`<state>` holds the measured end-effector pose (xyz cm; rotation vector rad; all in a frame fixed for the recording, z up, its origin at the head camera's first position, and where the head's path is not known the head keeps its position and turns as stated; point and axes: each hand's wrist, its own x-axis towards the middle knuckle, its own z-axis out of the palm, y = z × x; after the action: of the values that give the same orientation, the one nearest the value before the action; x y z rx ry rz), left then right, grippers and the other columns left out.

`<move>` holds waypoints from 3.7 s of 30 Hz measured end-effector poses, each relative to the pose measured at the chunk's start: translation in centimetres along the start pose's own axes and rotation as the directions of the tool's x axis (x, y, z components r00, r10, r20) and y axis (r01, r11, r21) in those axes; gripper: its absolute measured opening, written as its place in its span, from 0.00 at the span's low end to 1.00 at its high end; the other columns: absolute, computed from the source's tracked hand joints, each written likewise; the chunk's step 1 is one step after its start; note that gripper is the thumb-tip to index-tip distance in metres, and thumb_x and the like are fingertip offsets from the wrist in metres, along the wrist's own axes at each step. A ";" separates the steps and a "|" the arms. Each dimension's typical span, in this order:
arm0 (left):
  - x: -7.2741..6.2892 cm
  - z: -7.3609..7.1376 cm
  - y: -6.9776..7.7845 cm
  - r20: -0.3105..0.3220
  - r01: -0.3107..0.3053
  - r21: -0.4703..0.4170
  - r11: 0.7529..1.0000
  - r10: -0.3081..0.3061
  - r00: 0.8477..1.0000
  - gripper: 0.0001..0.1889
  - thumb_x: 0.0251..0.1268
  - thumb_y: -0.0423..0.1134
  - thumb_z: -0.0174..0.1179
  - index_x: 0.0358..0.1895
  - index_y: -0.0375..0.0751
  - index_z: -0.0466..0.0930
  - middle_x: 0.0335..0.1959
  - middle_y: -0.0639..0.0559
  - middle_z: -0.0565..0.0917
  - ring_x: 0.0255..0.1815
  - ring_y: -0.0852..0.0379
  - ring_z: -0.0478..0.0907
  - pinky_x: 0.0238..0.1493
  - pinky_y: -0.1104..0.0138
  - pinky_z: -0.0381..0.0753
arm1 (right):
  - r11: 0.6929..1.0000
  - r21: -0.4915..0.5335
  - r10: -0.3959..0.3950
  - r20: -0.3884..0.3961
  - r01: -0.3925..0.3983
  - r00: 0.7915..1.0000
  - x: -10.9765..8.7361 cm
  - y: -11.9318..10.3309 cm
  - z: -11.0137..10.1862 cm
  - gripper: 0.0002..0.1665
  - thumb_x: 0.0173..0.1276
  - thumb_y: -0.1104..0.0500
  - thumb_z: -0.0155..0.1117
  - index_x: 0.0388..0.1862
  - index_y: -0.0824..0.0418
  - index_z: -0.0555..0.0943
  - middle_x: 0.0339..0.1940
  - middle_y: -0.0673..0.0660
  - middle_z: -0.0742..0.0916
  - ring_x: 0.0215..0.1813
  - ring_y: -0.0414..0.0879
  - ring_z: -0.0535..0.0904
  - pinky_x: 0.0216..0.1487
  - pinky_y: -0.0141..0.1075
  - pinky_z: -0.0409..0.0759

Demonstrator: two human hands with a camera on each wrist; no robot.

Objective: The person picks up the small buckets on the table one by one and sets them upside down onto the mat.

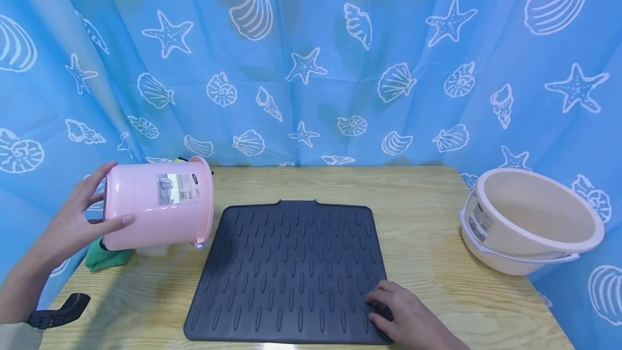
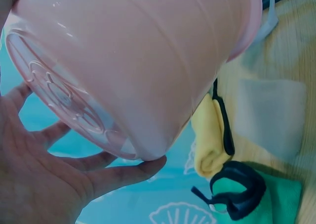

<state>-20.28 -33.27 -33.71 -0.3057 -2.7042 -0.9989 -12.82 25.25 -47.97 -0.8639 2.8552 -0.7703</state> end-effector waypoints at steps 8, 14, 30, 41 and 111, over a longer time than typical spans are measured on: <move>1.2 0.8 0.8 0.049 0.012 -0.002 1.000 -0.011 0.999 0.58 0.56 0.50 0.73 0.81 0.67 0.38 0.77 0.31 0.48 0.66 0.23 0.56 0.42 0.27 0.72 | 1.000 0.023 0.000 0.024 -0.001 1.000 -0.1 0.2 -0.1 0.11 0.65 0.56 0.72 0.46 0.53 0.86 0.42 0.41 0.80 0.42 0.33 0.76 0.39 0.35 0.81; 2.0 1.0 1.6 0.076 0.010 -0.006 1.000 -0.010 0.997 0.58 0.55 0.50 0.74 0.82 0.66 0.39 0.77 0.32 0.47 0.66 0.25 0.55 0.43 0.28 0.71 | 0.999 0.004 -0.047 -0.014 0.048 0.999 0.0 0.3 0.0 0.11 0.65 0.56 0.72 0.46 0.54 0.85 0.43 0.41 0.80 0.42 0.34 0.77 0.40 0.35 0.81; 4.2 4.1 3.6 0.184 -0.067 0.091 0.994 0.050 0.982 0.58 0.49 0.58 0.75 0.81 0.61 0.46 0.77 0.34 0.50 0.67 0.27 0.58 0.49 0.28 0.69 | 0.999 0.019 -0.046 -0.046 0.047 0.998 -0.3 0.5 0.4 0.11 0.64 0.57 0.73 0.46 0.53 0.85 0.44 0.41 0.80 0.43 0.34 0.77 0.40 0.34 0.81; 5.3 4.9 4.9 0.212 -0.054 0.167 0.985 0.018 0.977 0.57 0.49 0.65 0.72 0.81 0.63 0.47 0.77 0.35 0.49 0.67 0.28 0.60 0.48 0.31 0.73 | 0.998 0.007 -0.054 -0.074 0.055 0.996 -0.4 0.6 0.4 0.11 0.64 0.58 0.73 0.45 0.53 0.86 0.43 0.41 0.80 0.43 0.34 0.76 0.40 0.34 0.81; 10.1 10.7 11.7 0.416 -0.193 0.443 0.876 -0.010 0.909 0.56 0.45 0.74 0.65 0.80 0.63 0.53 0.77 0.38 0.56 0.69 0.25 0.60 0.51 0.32 0.72 | 0.994 0.112 -0.008 -0.035 0.012 0.999 -0.5 1.0 0.5 0.09 0.67 0.55 0.71 0.46 0.50 0.85 0.43 0.41 0.79 0.40 0.33 0.73 0.39 0.33 0.79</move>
<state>-28.28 -16.38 -31.51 -0.5959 -3.1490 -0.2232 -12.81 26.05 -48.93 -0.8583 2.8069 -0.9457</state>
